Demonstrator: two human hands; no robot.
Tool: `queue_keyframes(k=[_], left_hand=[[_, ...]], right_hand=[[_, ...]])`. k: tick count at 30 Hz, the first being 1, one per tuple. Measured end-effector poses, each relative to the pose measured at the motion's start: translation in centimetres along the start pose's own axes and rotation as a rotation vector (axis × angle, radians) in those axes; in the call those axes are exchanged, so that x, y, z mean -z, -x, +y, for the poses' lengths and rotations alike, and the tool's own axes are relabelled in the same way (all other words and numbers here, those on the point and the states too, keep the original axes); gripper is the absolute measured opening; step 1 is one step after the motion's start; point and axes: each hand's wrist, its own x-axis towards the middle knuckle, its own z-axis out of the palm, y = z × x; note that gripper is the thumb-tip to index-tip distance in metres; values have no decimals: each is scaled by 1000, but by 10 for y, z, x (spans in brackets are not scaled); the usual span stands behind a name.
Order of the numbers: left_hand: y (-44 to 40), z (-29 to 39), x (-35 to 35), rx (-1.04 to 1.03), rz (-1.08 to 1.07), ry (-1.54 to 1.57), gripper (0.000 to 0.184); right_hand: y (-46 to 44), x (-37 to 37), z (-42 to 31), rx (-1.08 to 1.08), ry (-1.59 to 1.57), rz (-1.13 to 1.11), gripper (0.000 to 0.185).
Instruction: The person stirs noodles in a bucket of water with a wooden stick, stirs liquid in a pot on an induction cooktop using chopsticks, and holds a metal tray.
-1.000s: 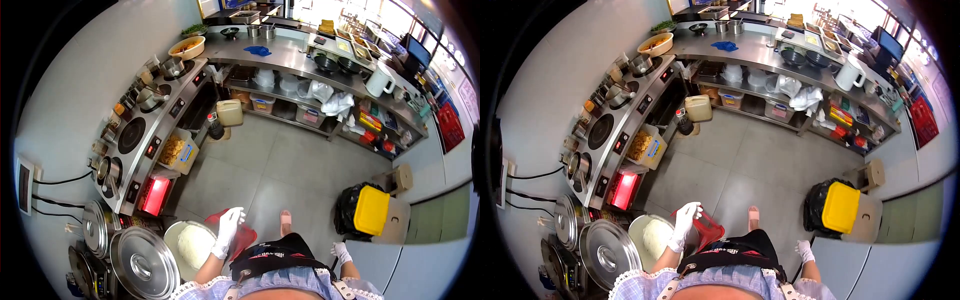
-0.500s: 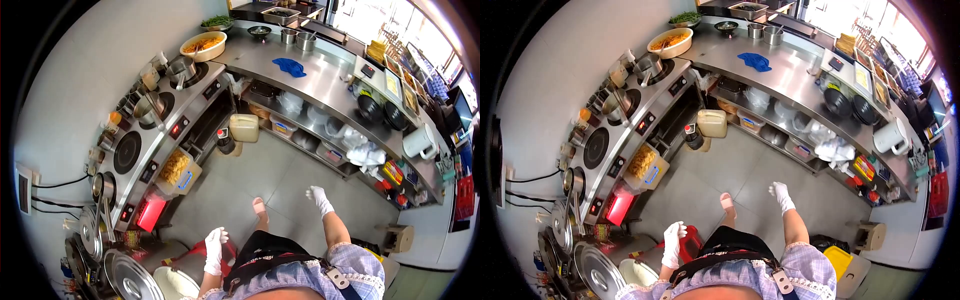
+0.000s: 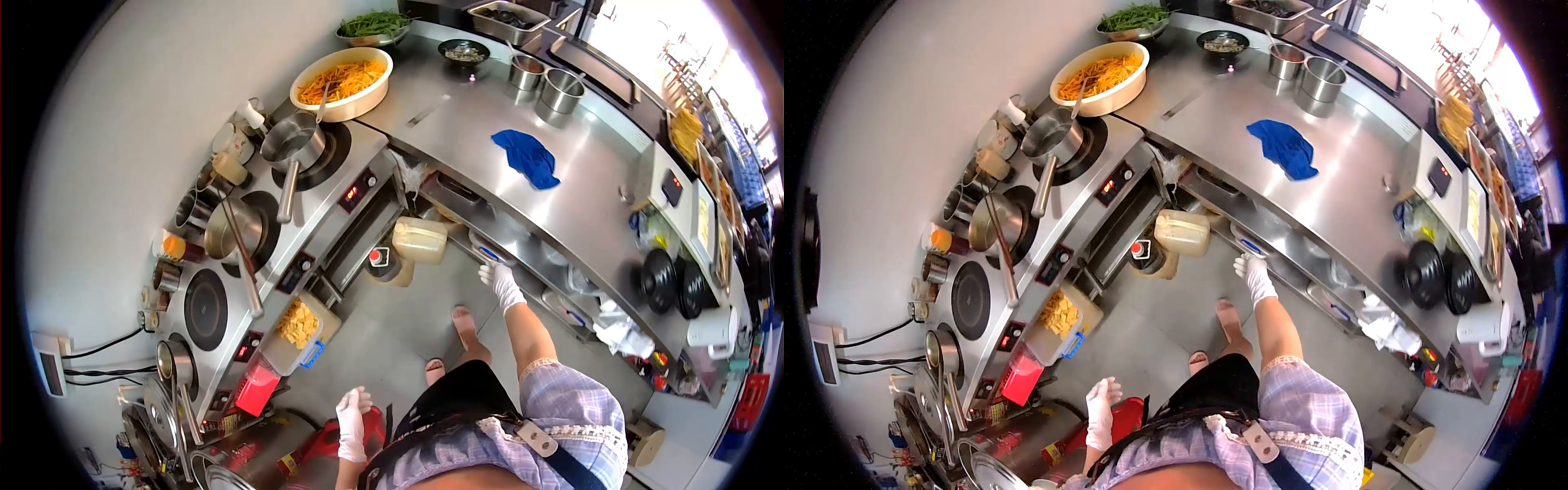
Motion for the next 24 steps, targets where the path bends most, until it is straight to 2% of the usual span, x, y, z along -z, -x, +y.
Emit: queue_keyframes(k=[2,3,4,7,8,10,11,14,20,24], left_hand=[[-11,-1,-14,22,46,0,27],[-16,2,-24,54,88,29,28],[-20,6,-34,89,129,57,28],[-31,21,-69,178,197,27,31],[-35,23,-79,208,215,34,32],[-45,28,-98,275,252,65,31],[-47,33,-106,290,250,63,31],[-56,26,-123,322,289,97,31],[-53,7,-137,310,285,125,32],[-44,14,-147,313,332,137,33]], right_hand=[[-55,-15,-19,-10,21,-18,25],[-83,-26,-29,-46,-31,65,16],[-126,-19,-30,-44,-42,-91,22],[-177,-52,-50,-60,-336,132,21],[-208,-54,-48,-20,-361,161,23],[-316,-24,-14,48,-393,50,25],[-334,-24,-12,78,-343,86,25],[-354,-26,-14,173,25,196,28],[-388,-23,-15,444,1085,311,32],[-398,-19,-7,680,1524,358,35]])
